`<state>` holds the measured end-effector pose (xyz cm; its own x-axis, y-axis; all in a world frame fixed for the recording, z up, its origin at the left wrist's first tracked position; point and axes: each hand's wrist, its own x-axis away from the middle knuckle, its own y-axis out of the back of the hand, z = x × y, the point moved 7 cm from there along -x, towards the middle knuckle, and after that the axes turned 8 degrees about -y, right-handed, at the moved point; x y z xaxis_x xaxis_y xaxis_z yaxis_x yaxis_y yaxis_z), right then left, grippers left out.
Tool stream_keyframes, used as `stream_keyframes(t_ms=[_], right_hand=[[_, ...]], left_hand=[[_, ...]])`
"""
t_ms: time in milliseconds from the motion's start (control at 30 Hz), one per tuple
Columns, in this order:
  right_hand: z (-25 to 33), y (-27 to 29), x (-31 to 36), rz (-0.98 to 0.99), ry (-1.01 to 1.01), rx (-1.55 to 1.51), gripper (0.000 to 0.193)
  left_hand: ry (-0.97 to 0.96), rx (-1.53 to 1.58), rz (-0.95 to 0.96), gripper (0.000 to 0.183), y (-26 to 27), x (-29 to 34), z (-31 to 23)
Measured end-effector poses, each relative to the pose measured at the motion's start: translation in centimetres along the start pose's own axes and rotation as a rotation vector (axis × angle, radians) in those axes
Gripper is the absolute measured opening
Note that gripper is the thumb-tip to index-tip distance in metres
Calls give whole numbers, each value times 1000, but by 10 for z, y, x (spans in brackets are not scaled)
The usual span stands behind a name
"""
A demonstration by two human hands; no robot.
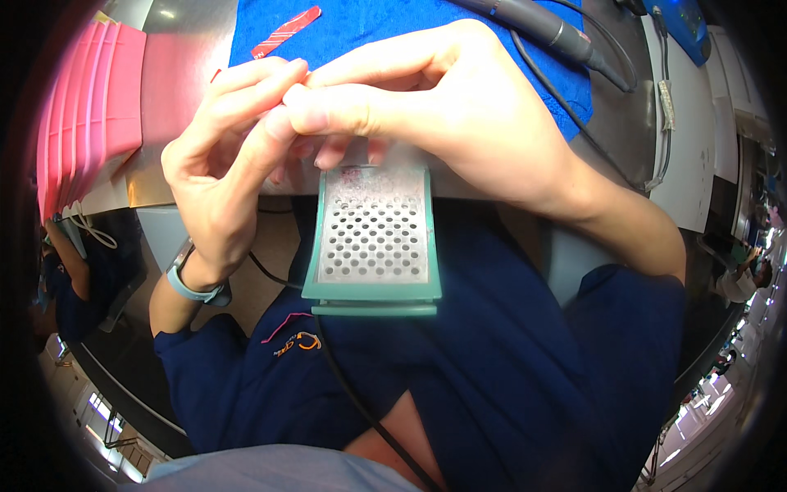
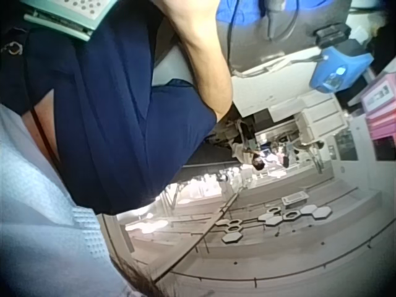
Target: The person grinds a dental crown using a rotary tool and fits it onto a dental model by hand. They repeatedly polish the crown with the rotary tool and assemble it onto the model by hand.
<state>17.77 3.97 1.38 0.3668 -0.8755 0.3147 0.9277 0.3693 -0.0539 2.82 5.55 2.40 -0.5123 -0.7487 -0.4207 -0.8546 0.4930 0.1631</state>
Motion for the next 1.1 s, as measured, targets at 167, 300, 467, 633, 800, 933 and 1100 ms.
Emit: stream_keyframes(t_ms=[167, 300, 467, 633, 800, 933, 1100], right_hand=[[-1, 1, -2, -9, 2, -2, 25], [9, -2, -1, 11, 138, 22, 24], [23, 11, 4, -193, 294, 475, 17], [45, 5, 9, -380, 796, 1103, 22], [55, 34, 4, -523, 657, 1341, 30], [57, 54, 1, -540, 645, 1370, 32], [55, 53, 4, -528, 425, 1316, 36]], left_hand=[[-49, -17, 1, 26, 0, -3, 0], [64, -11, -81, 20, -3, -1, 6], [146, 85, -181, 20, 0, -3, 8], [134, 115, -143, 21, -4, -3, 7], [128, 91, -86, 21, -4, -1, 6], [100, 125, -56, 20, -6, -3, 7], [71, 160, -43, 19, -7, -4, 6]])
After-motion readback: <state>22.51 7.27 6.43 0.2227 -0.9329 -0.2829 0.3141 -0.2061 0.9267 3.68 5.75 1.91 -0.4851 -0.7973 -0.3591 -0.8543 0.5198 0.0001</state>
